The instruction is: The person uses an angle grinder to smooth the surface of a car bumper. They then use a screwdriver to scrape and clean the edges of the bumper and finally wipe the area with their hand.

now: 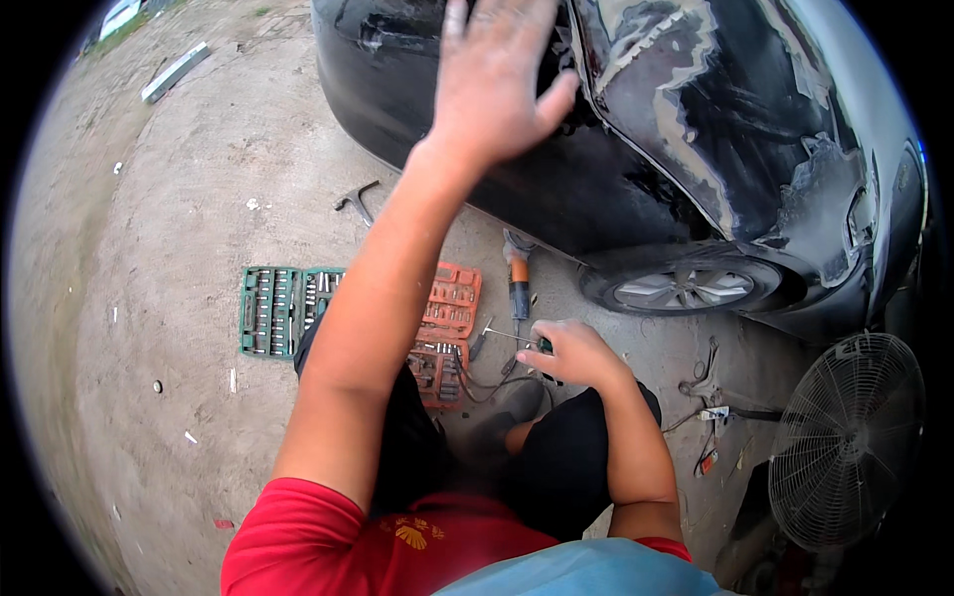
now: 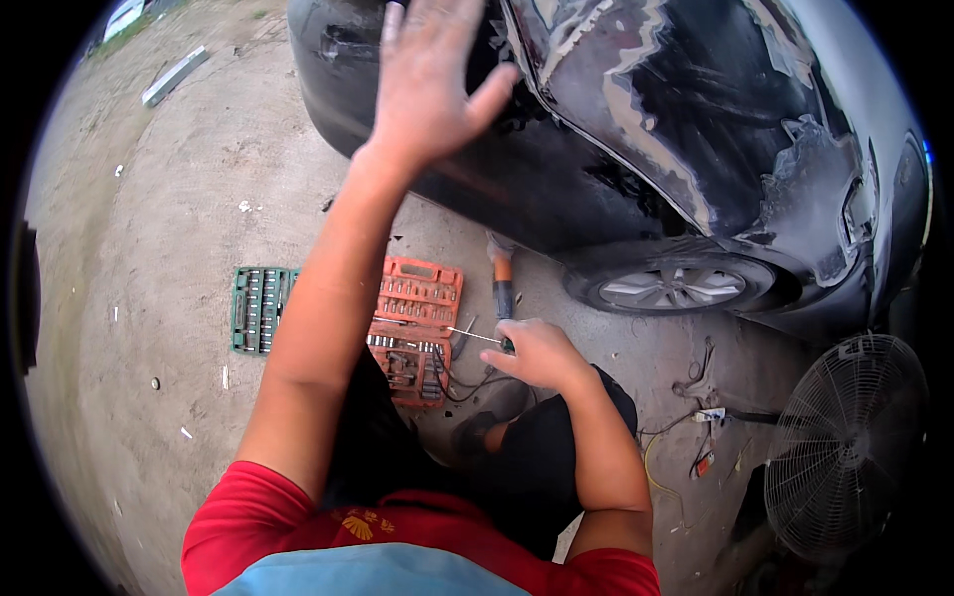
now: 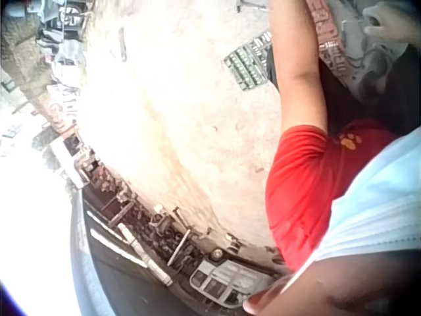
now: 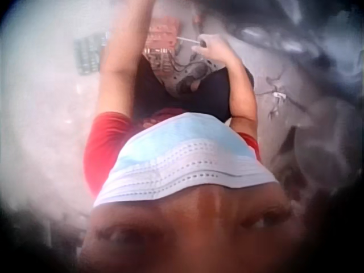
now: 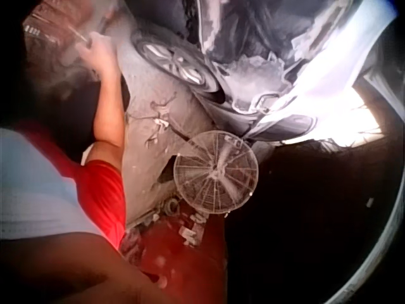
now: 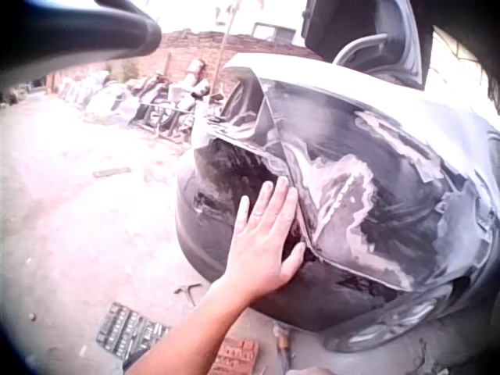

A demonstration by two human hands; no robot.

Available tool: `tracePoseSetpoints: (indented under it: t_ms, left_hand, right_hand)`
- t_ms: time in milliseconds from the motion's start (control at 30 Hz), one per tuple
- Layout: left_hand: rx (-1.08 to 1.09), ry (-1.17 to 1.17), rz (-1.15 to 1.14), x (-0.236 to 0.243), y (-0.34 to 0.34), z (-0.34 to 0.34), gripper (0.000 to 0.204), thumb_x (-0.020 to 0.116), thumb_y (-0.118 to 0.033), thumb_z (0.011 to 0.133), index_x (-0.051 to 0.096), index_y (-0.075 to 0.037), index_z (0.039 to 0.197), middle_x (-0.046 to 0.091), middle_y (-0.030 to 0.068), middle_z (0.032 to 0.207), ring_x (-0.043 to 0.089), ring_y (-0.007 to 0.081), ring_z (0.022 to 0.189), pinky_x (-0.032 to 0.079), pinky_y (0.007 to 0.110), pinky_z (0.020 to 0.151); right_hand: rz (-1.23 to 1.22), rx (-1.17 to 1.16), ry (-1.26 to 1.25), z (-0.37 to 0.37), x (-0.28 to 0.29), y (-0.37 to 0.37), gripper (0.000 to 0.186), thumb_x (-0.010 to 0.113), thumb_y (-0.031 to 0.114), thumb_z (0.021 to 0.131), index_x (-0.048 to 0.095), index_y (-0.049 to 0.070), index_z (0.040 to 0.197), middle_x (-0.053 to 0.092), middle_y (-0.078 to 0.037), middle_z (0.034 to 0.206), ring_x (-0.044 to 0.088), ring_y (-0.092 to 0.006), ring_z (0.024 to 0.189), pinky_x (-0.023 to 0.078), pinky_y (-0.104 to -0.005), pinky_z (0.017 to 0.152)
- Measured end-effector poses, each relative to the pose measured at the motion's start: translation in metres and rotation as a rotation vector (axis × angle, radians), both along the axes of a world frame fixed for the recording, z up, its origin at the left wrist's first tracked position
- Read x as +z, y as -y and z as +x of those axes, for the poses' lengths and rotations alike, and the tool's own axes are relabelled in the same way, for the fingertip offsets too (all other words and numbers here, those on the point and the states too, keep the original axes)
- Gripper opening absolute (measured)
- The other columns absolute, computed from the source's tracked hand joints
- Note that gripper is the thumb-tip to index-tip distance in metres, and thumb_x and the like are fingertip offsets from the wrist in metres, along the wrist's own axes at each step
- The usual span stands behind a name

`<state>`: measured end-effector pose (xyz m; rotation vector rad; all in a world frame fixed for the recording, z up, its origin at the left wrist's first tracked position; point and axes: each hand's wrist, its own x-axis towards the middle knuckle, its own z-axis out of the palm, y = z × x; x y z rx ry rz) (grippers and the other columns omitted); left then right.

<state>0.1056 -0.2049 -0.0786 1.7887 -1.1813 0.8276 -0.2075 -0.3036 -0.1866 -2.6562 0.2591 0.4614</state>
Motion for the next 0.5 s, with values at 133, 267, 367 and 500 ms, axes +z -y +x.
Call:
tracePoseSetpoints:
  t_ms: [133,267,367,500]
  left_hand:
    - [0.079,-0.048,-0.229,0.002,-0.013,0.036,0.095,0.075,-0.031,0.101,0.031,-0.002,0.18,0.026,0.0248,0.188,0.024,0.0478,0.173,0.022,0.065,0.137]
    - [0.048,-0.113,-0.265,-0.013,0.004,0.015,0.094,0.073,-0.028,0.1,0.032,-0.006,0.181,0.02,0.0263,0.189,0.019,0.0524,0.173,0.017,0.069,0.137]
    - [0.012,-0.159,-0.208,-0.036,0.021,-0.013,0.09,0.072,-0.024,0.095,0.041,-0.017,0.18,0.018,0.0282,0.189,0.017,0.0534,0.174,0.015,0.073,0.136]
    - [0.001,-0.11,-0.189,-0.07,0.04,-0.042,0.091,0.078,-0.023,0.09,0.048,-0.026,0.176,0.024,0.022,0.189,0.021,0.0476,0.174,0.021,0.07,0.136]
  right_hand:
    - [0.003,-0.047,-0.086,-0.009,0.008,-0.005,0.057,0.079,0.057,0.1,0.07,0.001,0.098,0.073,-0.026,0.087,0.072,-0.0513,0.087,0.053,-0.0581,0.076]
    - [-0.01,-0.06,-0.115,-0.006,-0.002,0.007,0.057,0.078,0.057,0.101,0.07,0.001,0.1,0.074,-0.027,0.09,0.072,-0.0517,0.089,0.053,-0.0586,0.078]
    - [-0.017,-0.039,-0.078,0.003,-0.013,0.013,0.056,0.078,0.057,0.1,0.07,0.002,0.1,0.075,-0.027,0.092,0.072,-0.0517,0.09,0.053,-0.0587,0.078]
    - [-0.016,0.016,-0.027,0.017,-0.025,0.011,0.055,0.079,0.056,0.1,0.07,0.002,0.099,0.076,-0.027,0.093,0.072,-0.0519,0.092,0.054,-0.0587,0.079]
